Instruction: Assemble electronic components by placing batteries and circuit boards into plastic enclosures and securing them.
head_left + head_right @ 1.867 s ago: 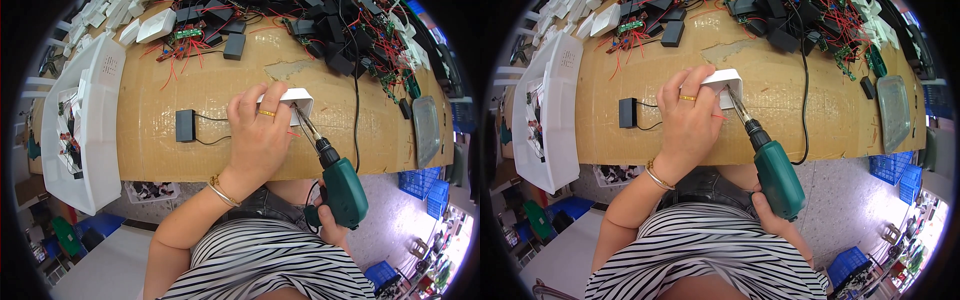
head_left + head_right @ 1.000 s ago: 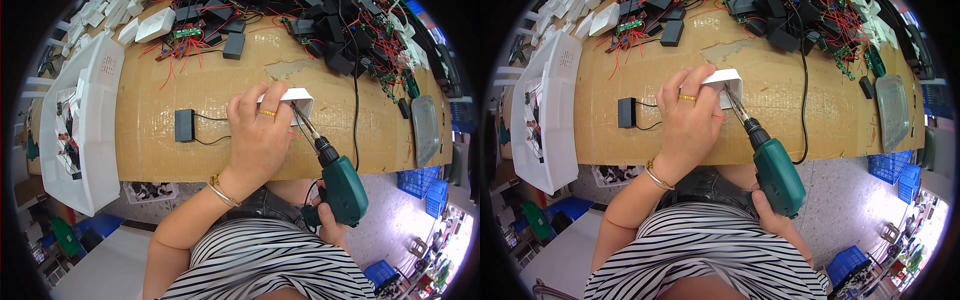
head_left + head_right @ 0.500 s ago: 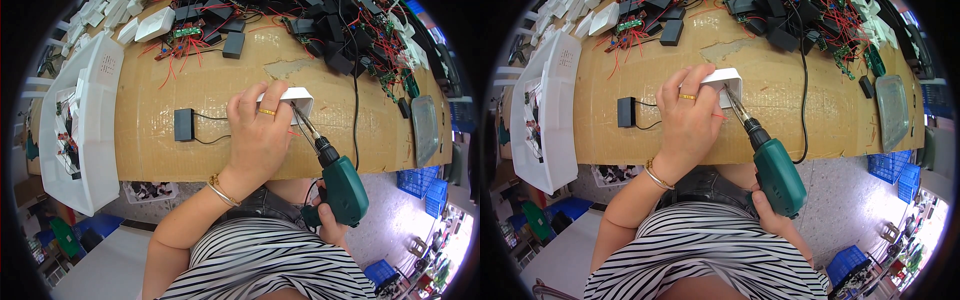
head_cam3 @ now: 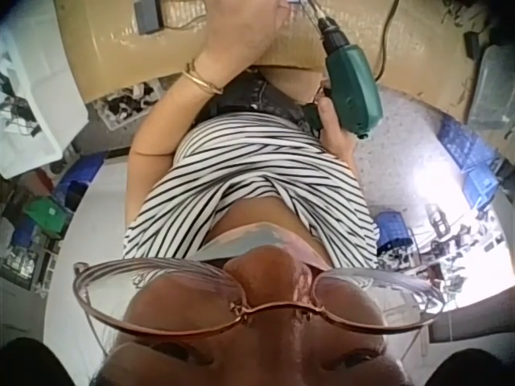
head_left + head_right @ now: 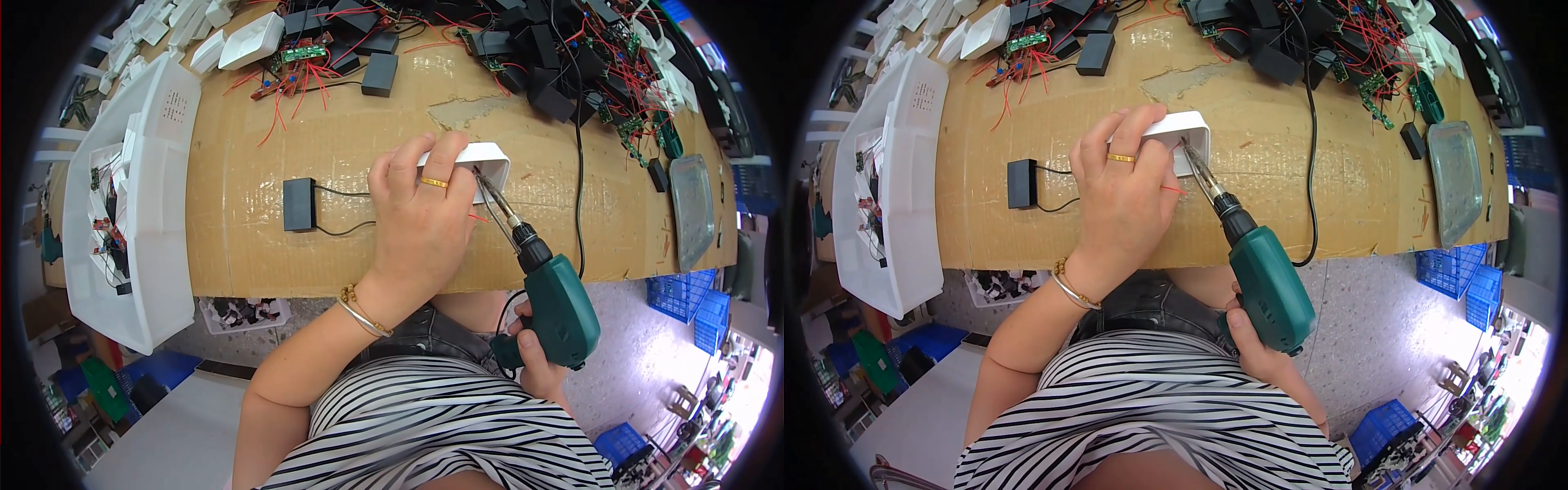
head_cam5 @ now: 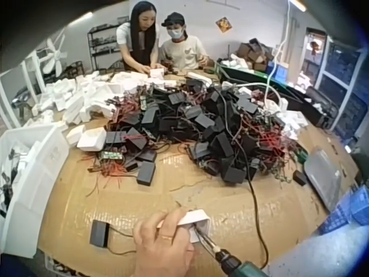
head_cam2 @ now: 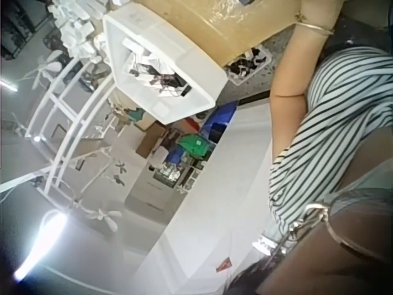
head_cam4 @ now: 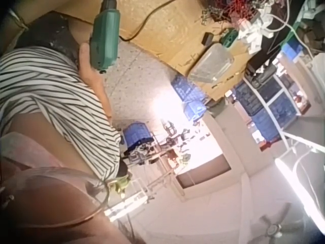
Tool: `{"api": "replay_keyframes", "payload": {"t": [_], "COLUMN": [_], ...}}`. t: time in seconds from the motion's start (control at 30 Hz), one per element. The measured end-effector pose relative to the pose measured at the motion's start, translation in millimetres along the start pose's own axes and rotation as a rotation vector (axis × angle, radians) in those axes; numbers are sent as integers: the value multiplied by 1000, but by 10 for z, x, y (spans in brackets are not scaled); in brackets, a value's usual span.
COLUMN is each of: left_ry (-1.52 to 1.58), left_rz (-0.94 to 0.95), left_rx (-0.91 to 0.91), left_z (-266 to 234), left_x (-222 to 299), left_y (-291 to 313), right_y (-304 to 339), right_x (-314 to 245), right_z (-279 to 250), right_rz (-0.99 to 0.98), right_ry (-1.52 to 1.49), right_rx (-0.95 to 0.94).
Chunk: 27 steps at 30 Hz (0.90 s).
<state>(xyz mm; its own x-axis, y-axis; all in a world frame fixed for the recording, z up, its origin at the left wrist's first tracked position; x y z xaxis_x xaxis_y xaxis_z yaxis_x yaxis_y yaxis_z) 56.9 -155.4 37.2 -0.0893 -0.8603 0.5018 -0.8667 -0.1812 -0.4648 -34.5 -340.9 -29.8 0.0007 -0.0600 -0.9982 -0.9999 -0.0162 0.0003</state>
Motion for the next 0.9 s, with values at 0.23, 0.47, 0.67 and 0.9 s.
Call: {"api": "replay_keyframes", "payload": {"t": [0.23,0.47,0.67,0.9], "left_ry": [0,4,5,-5], "left_rz": [0,4,-1,0], "left_rx": [-5,14,2,-4], "left_z": [-2,-19,-6,-14], "left_x": [-2,-7,-3,1], "left_y": [2,2,-2,-4], "right_y": [15,18,-2,2], "right_x": [15,41,23,5], "right_z": [0,9,11,17], "right_rz": [24,60,16,-7], "right_ry": [-1,27,2,-77], "right_rx": [-5,-25,-11,27]}}
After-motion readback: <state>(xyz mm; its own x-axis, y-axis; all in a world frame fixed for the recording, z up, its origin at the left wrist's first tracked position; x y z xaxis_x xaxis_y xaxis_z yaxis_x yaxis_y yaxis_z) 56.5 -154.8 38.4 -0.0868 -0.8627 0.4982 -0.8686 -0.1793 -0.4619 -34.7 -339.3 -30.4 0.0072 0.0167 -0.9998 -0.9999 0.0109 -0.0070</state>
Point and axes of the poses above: each hand's wrist, its own y-axis away from the middle knuckle, its own z-axis out of the palm, x = y × z, the point moved 10 cm from there along -y, towards the middle knuckle, and after that the axes turned 15 degrees about -z, right-handed, at the moved point
